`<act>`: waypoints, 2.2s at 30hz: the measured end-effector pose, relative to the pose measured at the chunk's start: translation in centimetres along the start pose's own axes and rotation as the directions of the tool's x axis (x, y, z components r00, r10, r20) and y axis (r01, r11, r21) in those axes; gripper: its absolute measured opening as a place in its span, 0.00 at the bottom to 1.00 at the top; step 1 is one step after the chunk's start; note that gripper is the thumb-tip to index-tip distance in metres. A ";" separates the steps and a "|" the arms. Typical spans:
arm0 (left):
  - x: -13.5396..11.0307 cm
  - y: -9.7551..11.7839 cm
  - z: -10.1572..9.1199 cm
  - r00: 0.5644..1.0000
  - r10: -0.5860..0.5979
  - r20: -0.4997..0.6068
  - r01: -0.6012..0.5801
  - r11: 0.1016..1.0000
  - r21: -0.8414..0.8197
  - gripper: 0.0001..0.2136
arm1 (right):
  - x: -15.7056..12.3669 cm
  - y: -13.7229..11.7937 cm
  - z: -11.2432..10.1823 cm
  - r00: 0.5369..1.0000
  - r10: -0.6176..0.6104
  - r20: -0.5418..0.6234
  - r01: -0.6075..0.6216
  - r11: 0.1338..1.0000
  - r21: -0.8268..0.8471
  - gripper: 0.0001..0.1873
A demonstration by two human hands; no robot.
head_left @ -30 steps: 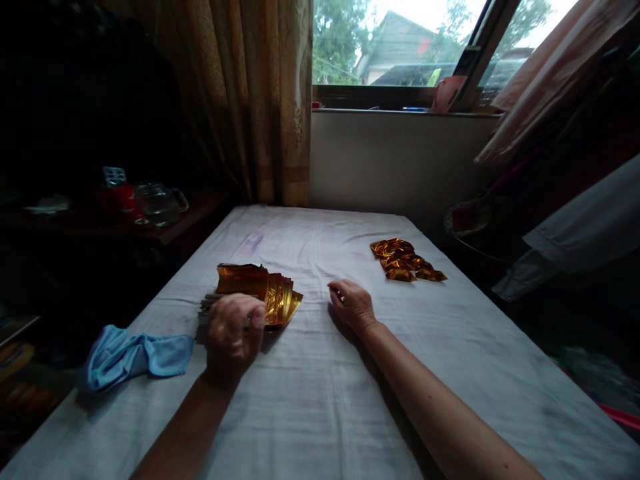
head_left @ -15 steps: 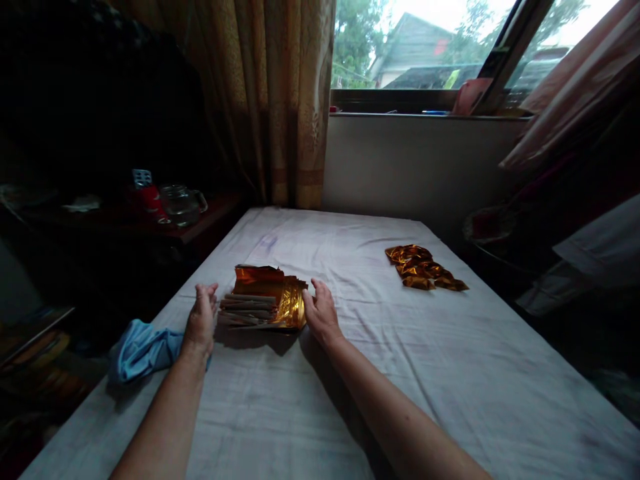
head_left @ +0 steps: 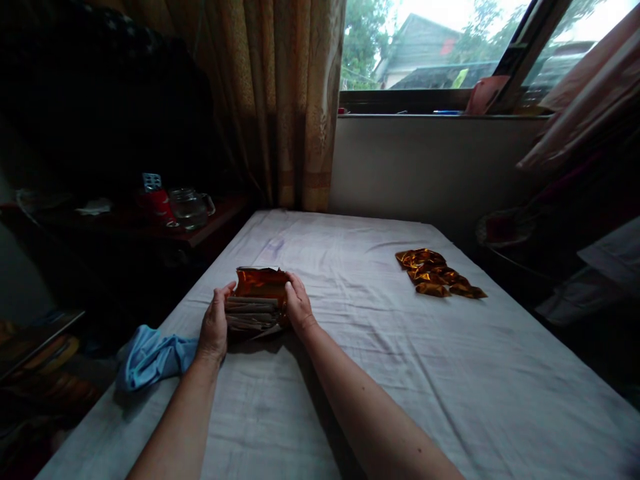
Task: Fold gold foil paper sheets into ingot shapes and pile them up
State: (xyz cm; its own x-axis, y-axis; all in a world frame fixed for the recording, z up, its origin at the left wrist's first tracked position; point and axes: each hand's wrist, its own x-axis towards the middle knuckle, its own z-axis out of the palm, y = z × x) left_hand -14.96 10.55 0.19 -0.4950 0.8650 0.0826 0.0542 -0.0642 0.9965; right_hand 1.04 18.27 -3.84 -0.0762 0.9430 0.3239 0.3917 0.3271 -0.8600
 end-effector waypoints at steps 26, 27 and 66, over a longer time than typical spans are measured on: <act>-1.3 -0.5 1.2 0.953 0.278 0.116 -0.301 0.908 0.293 0.35 | -2.1 -1.3 -8.2 0.841 -0.437 0.320 0.541 0.703 -0.461 0.07; -1.2 -0.6 1.2 0.951 0.288 0.115 -0.309 0.902 0.302 0.34 | -2.1 -1.2 -8.4 0.839 -0.441 0.319 0.544 0.699 -0.464 0.07; -11.9 0.6 9.4 0.440 0.401 0.803 -0.803 0.576 0.153 0.16 | -9.9 3.4 -21.1 0.980 -0.189 -0.056 0.144 0.883 -0.448 0.14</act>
State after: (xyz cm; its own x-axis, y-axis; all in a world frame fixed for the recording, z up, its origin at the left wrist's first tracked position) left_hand -0.88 4.90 -0.37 0.5005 0.7550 0.4236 0.5609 -0.6555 0.5056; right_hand 22.44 8.80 -1.68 -0.0970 0.8592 0.5024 0.7450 0.3974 -0.5358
